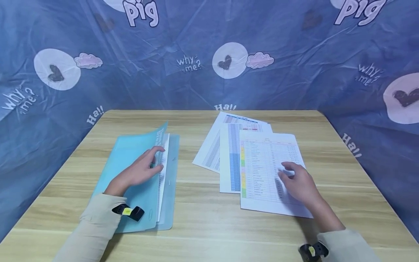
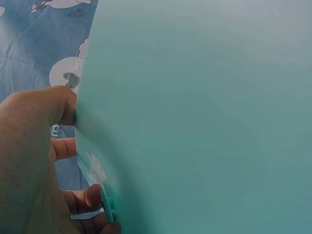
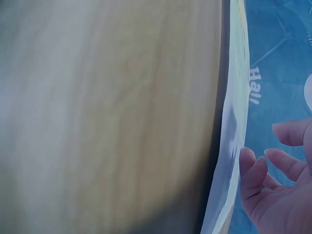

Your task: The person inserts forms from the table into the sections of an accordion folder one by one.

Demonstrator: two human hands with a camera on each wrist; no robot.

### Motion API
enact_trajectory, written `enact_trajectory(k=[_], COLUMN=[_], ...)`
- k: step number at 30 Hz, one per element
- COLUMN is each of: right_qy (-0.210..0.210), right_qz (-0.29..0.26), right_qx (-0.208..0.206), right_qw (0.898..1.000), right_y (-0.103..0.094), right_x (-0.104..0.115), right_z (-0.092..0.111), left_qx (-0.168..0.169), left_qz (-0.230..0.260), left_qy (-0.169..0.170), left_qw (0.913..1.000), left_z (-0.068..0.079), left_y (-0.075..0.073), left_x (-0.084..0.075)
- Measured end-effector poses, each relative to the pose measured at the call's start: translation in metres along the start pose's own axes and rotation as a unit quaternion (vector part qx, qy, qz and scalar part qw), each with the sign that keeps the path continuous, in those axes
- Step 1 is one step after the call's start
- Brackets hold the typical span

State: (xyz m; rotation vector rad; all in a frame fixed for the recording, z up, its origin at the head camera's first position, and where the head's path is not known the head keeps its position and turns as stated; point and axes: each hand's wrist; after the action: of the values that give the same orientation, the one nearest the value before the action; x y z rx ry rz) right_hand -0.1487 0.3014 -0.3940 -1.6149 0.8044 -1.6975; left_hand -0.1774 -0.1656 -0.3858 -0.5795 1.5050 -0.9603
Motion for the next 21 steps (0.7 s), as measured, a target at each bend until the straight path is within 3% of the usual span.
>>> enact_trajectory(k=[21], right_qy=[0.043], right_qz=[0.027], right_qx=[0.007], right_qw=[0.999], right_y=[-0.023], right_x=[-0.036], right_z=[0.011], left_qx=[0.007], left_qz=[-0.001], left_qy=[-0.012], left_qw=[0.9999], left_z=[0.0], left_y=[0.002], left_x=[0.001])
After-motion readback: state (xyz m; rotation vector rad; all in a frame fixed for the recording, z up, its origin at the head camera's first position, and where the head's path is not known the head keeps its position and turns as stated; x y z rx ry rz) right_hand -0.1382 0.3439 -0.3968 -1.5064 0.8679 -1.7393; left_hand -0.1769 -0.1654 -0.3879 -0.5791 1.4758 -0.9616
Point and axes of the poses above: each hand's wrist, its own z-axis away from the middle knuckle, its own y-axis out of the palm, x = y × z, and after that the axes turned 2 degrees about -x, right-handed
